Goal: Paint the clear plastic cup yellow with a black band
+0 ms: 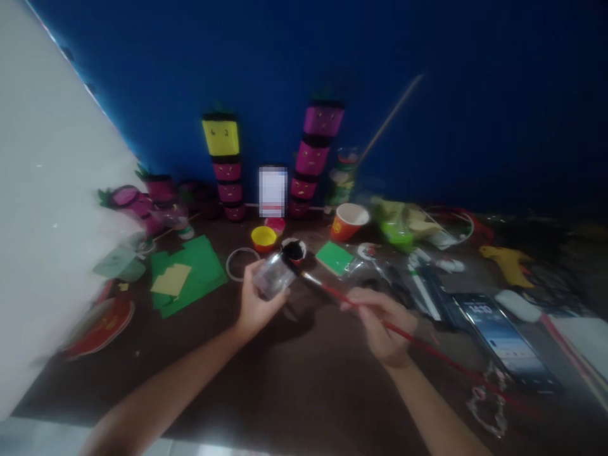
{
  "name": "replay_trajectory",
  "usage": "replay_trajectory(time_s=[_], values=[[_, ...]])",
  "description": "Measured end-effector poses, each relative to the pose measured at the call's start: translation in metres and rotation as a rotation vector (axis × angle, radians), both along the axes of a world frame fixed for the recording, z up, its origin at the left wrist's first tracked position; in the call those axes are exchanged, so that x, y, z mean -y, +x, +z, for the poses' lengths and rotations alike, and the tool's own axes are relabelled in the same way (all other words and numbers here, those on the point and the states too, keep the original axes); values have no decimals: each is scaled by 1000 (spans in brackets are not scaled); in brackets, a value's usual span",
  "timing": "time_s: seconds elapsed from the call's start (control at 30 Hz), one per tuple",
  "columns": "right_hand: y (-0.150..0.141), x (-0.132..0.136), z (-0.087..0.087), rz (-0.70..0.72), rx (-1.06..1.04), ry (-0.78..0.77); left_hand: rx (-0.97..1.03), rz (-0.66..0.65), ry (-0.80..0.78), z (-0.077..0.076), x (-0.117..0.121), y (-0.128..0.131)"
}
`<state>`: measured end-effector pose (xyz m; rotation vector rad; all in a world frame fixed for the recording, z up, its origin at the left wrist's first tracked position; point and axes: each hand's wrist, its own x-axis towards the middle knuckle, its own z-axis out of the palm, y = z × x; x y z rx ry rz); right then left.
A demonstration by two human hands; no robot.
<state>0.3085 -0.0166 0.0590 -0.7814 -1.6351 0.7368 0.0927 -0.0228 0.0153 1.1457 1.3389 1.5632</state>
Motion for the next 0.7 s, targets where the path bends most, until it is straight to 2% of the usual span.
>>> replay_trajectory(time_s=[0.23,0.47,0.6,0.7], values=[[-6,1,-1,-22,-1,-30,21,0,-3,1,1,1],[-3,3,-9,2,-106,-59,4,17,11,2,1,1],[0,3,-13,-16,-118,-60,-6,29,21,0,1,-1],[4,3,-14,-80,-120,-44,-13,20,23,-3,0,-1]])
